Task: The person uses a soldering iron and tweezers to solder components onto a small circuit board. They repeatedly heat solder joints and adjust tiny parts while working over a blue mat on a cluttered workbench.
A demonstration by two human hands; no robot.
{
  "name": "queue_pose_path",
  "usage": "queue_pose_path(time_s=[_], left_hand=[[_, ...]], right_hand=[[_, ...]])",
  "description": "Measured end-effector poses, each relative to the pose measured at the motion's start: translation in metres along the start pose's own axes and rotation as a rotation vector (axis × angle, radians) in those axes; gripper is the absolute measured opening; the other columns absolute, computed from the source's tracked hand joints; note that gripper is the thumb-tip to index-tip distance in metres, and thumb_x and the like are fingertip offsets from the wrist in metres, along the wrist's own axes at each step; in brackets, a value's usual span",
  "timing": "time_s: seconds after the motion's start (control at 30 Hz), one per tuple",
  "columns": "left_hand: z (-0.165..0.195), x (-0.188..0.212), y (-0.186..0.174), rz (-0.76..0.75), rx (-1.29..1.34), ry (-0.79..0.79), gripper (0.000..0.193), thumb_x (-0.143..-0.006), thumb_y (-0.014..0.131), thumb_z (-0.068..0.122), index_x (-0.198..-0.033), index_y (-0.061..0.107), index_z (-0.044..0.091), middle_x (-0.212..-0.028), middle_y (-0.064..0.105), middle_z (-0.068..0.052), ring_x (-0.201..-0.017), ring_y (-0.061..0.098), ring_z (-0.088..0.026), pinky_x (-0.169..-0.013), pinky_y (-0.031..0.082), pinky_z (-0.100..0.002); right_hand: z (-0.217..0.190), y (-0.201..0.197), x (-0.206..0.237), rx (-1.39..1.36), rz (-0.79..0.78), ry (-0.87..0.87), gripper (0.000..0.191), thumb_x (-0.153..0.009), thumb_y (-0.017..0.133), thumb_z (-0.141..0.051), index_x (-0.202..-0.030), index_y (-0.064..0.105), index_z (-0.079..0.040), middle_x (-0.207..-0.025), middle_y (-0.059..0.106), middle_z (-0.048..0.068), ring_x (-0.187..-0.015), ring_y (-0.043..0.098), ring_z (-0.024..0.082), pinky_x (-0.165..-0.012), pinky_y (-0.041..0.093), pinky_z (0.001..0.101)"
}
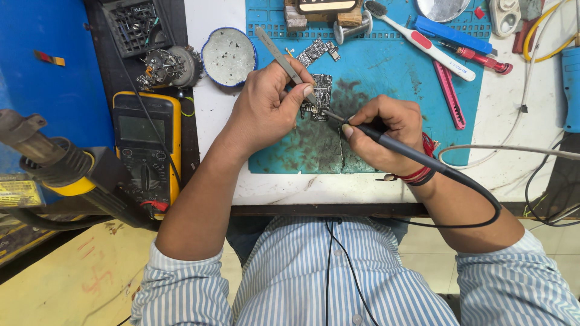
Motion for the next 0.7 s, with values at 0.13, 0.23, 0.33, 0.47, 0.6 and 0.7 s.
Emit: queue_pose_path(time_s=[0.13,0.23,0.33,0.47,0.6,0.7], left_hand=[[-0.0007,-0.0003,0.0001,-0.003,-0.012,-0.011,0.004,-0.101,0.065,0.007,-0.101,0.064,0.003,-0.061,0.056,0.004,-0.050,0.047,-0.003,-0.046,0.033,-0.024],[-0.0030,-0.0001,0.0009,-0.008,-0.006,-0.046,0.003,-0.101,0.064,0.007,-0.100,0.064,0.004,-0.060,0.057,0.005,-0.049,0.048,-0.002,-0.045,0.033,-0.024],[-0.0035,-0.0007,0.0026,-0.010,-0.021,-0.054,0.004,-0.101,0.064,0.007,-0.099,0.064,0.005,-0.059,0.056,0.004,-0.049,0.047,-0.002,-0.045,0.032,-0.024],[-0.0034,-0.0008,0.0029,-0.009,-0.016,-0.048,0.003,-0.101,0.064,0.007,-0.099,0.064,0.005,-0.060,0.057,0.005,-0.049,0.048,-0.002,-0.045,0.033,-0.024],[-0.0035,0.0000,0.0017,-0.002,-0.016,-0.043,0.003,-0.101,0.065,0.007,-0.100,0.064,0.004,-0.060,0.056,0.004,-0.050,0.047,-0.002,-0.046,0.033,-0.024],[-0.0029,-0.0002,0.0013,0.000,-0.011,-0.033,0.004,-0.101,0.065,0.007,-0.101,0.063,0.004,-0.060,0.056,0.004,-0.050,0.048,-0.003,-0.046,0.034,-0.024]], right_hand=[[0.0006,0.0014,0.0004,-0.013,-0.020,-0.004,0.014,-0.085,0.075,0.001,-0.088,0.062,-0.002,-0.076,0.066,0.005,-0.060,0.056,0.008,-0.056,0.040,0.0251],[0.0024,-0.0020,0.0010,0.020,0.019,0.007,0.016,-0.087,0.077,0.000,-0.089,0.061,-0.001,-0.078,0.067,0.005,-0.063,0.056,0.008,-0.057,0.041,0.0251],[0.0027,-0.0010,0.0020,-0.007,-0.002,-0.002,0.015,-0.087,0.076,0.000,-0.088,0.061,-0.002,-0.077,0.067,0.005,-0.062,0.056,0.008,-0.058,0.041,0.0252],[0.0041,-0.0017,0.0028,-0.005,0.004,0.000,0.015,-0.086,0.075,0.000,-0.089,0.061,-0.002,-0.077,0.067,0.005,-0.061,0.056,0.008,-0.057,0.041,0.0250],[0.0041,-0.0019,0.0029,0.006,0.013,-0.005,0.015,-0.086,0.076,0.001,-0.088,0.061,-0.002,-0.077,0.067,0.005,-0.061,0.056,0.008,-0.057,0.041,0.0249],[0.0042,-0.0018,0.0031,0.003,0.004,-0.005,0.015,-0.085,0.075,0.001,-0.087,0.061,-0.002,-0.076,0.066,0.005,-0.060,0.056,0.008,-0.057,0.040,0.0250]])
Point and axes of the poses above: each hand's wrist, its own x-axis away from the middle knuckle, its own y-axis out of the palm, z = x × y, the point moved 10 cm from there along -x, towards the middle knuckle
